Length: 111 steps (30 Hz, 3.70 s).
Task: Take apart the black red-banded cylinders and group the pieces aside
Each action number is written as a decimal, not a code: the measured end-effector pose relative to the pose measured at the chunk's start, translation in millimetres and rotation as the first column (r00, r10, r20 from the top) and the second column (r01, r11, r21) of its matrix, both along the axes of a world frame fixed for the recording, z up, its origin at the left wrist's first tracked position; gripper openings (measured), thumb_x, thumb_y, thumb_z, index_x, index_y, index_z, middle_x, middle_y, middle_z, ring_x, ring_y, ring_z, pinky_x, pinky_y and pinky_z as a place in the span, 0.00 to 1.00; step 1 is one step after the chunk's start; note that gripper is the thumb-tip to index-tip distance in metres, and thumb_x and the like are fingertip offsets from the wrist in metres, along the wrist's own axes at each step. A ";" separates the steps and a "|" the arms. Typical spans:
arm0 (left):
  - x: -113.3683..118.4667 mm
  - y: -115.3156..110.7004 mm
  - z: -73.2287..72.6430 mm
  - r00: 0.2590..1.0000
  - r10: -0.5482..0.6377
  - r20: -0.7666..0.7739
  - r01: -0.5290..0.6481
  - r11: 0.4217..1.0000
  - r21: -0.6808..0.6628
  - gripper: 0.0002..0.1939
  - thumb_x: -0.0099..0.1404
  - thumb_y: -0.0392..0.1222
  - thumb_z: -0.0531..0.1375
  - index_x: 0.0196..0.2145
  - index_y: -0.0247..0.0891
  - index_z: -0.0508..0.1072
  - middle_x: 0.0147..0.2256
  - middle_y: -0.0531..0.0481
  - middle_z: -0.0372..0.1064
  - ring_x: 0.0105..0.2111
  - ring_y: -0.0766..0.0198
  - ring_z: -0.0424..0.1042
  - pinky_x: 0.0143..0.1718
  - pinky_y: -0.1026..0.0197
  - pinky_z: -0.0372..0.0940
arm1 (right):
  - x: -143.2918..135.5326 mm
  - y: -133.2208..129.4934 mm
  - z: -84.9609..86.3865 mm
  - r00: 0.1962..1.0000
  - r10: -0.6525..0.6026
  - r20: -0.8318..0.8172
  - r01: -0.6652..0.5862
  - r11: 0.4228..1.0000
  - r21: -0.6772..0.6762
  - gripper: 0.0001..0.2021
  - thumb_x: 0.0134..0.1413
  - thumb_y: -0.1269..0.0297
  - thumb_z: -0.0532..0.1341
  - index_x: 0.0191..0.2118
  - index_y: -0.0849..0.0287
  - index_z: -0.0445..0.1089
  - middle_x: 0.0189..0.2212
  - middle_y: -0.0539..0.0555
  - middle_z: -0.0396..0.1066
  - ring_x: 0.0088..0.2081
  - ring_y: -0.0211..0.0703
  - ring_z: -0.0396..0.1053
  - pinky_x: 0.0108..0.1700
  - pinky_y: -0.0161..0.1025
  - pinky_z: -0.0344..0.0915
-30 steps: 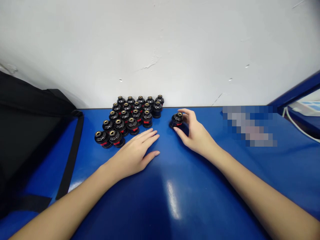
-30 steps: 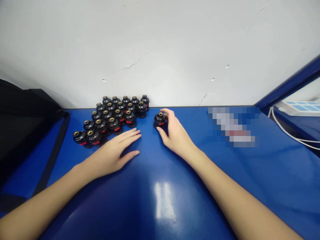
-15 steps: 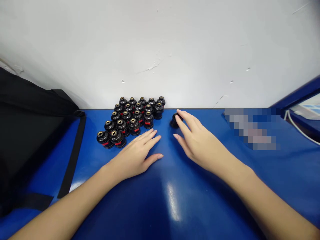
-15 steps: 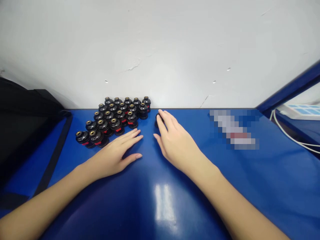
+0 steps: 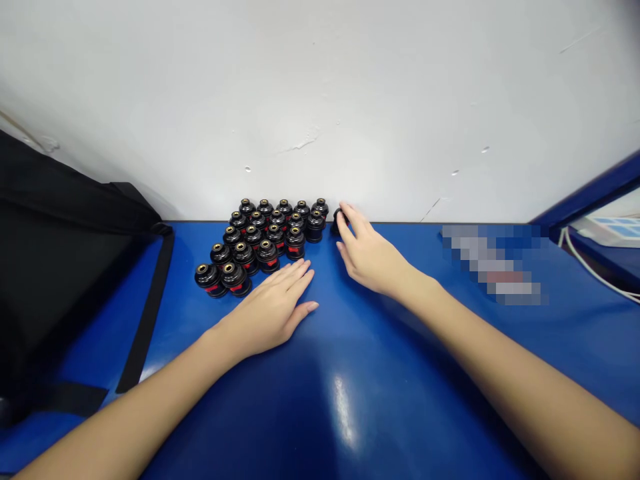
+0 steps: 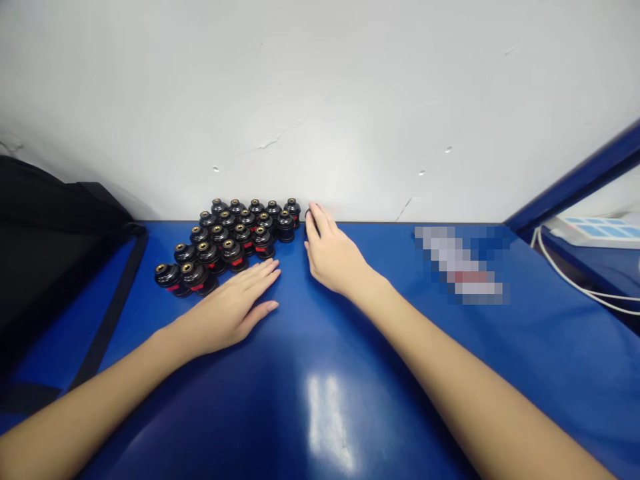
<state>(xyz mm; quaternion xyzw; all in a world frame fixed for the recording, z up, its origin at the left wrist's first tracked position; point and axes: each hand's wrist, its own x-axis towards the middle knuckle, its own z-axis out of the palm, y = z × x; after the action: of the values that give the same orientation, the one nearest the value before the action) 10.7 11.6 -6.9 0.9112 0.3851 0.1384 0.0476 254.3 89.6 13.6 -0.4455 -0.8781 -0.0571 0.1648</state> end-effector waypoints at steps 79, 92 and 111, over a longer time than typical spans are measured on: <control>0.6 -11.4 -1.3 0.991 0.012 -0.131 -0.007 0.999 0.033 0.35 0.83 0.53 0.45 0.74 0.23 0.52 0.76 0.27 0.44 0.77 0.46 0.44 0.77 0.43 0.51 | 10.1 -89.2 -17.3 0.986 0.168 -0.019 -0.163 0.916 -0.366 0.36 0.78 0.53 0.48 0.80 0.58 0.33 0.79 0.62 0.28 0.78 0.59 0.30 0.77 0.64 0.44; 0.2 -11.5 -3.4 0.993 0.010 -0.114 -0.008 1.000 0.021 0.35 0.82 0.54 0.45 0.74 0.24 0.51 0.76 0.27 0.44 0.77 0.46 0.45 0.77 0.44 0.50 | 9.7 -88.9 -15.3 0.987 0.163 0.005 -0.148 0.906 -0.395 0.35 0.78 0.51 0.47 0.80 0.62 0.39 0.79 0.65 0.32 0.78 0.59 0.30 0.78 0.63 0.43; 0.2 -11.0 -4.0 0.988 0.007 -0.157 -0.001 0.999 0.037 0.36 0.83 0.54 0.42 0.74 0.20 0.52 0.76 0.26 0.42 0.77 0.45 0.44 0.77 0.43 0.51 | 9.1 -87.0 -17.1 0.990 0.144 0.007 -0.126 0.891 -0.436 0.35 0.78 0.51 0.47 0.79 0.66 0.41 0.79 0.65 0.30 0.79 0.60 0.30 0.78 0.62 0.40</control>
<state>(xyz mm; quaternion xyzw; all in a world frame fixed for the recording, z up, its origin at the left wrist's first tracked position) 10.9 0.6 -10.8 0.9192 0.3869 0.0735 0.0002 263.4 2.5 -3.5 -0.4076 -0.9007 0.1430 0.0474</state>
